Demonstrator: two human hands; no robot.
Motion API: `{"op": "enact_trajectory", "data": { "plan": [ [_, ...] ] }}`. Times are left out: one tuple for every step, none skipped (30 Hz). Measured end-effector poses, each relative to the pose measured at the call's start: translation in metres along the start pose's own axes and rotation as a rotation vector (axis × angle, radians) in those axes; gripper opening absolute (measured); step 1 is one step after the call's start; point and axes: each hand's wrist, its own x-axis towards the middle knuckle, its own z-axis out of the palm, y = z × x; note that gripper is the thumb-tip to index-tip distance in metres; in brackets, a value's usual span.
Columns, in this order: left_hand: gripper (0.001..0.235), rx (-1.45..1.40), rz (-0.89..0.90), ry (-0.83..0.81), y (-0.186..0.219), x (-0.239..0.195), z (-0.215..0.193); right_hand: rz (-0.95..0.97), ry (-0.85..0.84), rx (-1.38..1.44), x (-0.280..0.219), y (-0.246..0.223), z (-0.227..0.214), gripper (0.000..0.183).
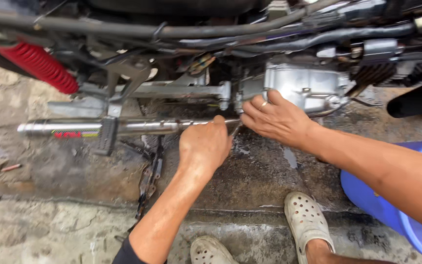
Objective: The person scrubs the engine casing and exhaust pipe of a motorcycle using a small brush and water. They repeatedly dip the brush into a blue bucket to wet it and scrub various parts of the engine block and exhaust system.
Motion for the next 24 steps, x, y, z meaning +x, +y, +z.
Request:
{"op": "enact_trajectory", "data": {
  "plan": [
    [0.031, 0.000, 0.022, 0.005, 0.004, -0.002, -0.006, 0.011, -0.015, -0.012, -0.010, 0.017, -0.019, 0.023],
    [0.035, -0.002, 0.013, -0.021, 0.006, -0.004, -0.013, -0.006, -0.198, -0.002, -0.018, 0.033, -0.038, 0.021],
    [0.040, -0.003, -0.015, -0.054, 0.004, -0.009, -0.018, -0.030, -0.366, 0.019, -0.020, 0.045, -0.055, 0.023],
    [0.040, -0.002, -0.013, -0.055, 0.006, -0.007, -0.021, -0.028, -0.368, 0.020, -0.024, 0.041, -0.046, 0.023],
    [0.041, -0.006, -0.018, -0.061, 0.008, -0.008, -0.024, -0.039, -0.315, 0.004, -0.026, 0.037, -0.037, 0.025],
    [0.043, -0.011, -0.023, -0.068, 0.010, -0.010, -0.027, -0.049, -0.263, -0.011, -0.029, 0.032, -0.029, 0.027],
    [0.043, -0.011, -0.021, -0.074, 0.006, -0.007, -0.019, -0.048, -0.267, -0.006, -0.017, 0.023, -0.019, 0.027],
    [0.043, 0.003, -0.026, -0.054, 0.004, -0.005, -0.010, -0.077, -0.181, -0.016, -0.006, 0.013, -0.009, 0.026],
    [0.043, 0.022, -0.022, -0.017, 0.003, 0.001, -0.006, -0.096, -0.096, -0.044, 0.004, 0.009, 0.000, 0.025],
    [0.043, 0.027, -0.011, -0.007, 0.004, 0.000, -0.009, -0.087, -0.100, -0.056, -0.004, 0.017, -0.006, 0.025],
    [0.042, 0.013, -0.017, -0.037, 0.005, -0.002, -0.011, -0.060, -0.195, 0.006, -0.011, 0.024, -0.012, 0.026],
    [0.042, -0.001, -0.023, -0.067, 0.004, -0.004, -0.013, -0.032, -0.290, 0.068, -0.017, 0.029, -0.018, 0.029],
    [0.042, -0.010, -0.033, -0.069, 0.006, -0.003, -0.012, -0.045, -0.287, 0.071, -0.031, 0.035, -0.019, 0.029],
    [0.042, -0.047, -0.038, -0.062, 0.007, -0.004, -0.012, 0.023, -0.258, 0.041, -0.044, 0.041, -0.022, 0.034],
    [0.043, -0.076, -0.058, -0.041, 0.005, -0.004, -0.016, 0.090, -0.207, 0.007, -0.050, 0.051, -0.023, 0.043],
    [0.043, -0.077, -0.083, -0.028, 0.002, -0.004, -0.019, 0.076, -0.182, 0.004, -0.027, 0.048, -0.025, 0.043],
    [0.044, -0.076, -0.062, -0.037, 0.004, -0.004, -0.018, 0.003, -0.322, 0.119, -0.012, 0.041, -0.030, 0.035],
    [0.045, -0.075, -0.041, -0.045, 0.008, -0.004, -0.018, -0.071, -0.462, 0.233, 0.001, 0.034, -0.035, 0.036],
    [0.045, -0.063, -0.024, -0.043, 0.006, -0.005, -0.014, -0.051, -0.466, 0.231, 0.001, 0.022, -0.017, 0.036],
    [0.044, -0.050, -0.017, -0.048, 0.003, -0.005, -0.011, -0.009, -0.212, 0.151, 0.001, 0.009, 0.001, 0.036],
    [0.043, -0.050, -0.008, -0.042, 0.001, -0.002, -0.009, 0.021, 0.036, 0.052, 0.002, 0.003, 0.019, 0.044],
    [0.043, -0.050, 0.009, -0.028, 0.005, -0.004, -0.014, 0.028, 0.027, 0.032, -0.015, 0.016, 0.009, 0.044],
    [0.043, -0.044, -0.004, -0.039, 0.006, -0.008, -0.018, 0.052, -0.059, 0.075, -0.026, 0.027, 0.000, 0.040],
    [0.042, -0.038, -0.017, -0.050, 0.005, -0.013, -0.022, 0.077, -0.146, 0.118, -0.036, 0.037, -0.008, 0.037]
  ]
}}
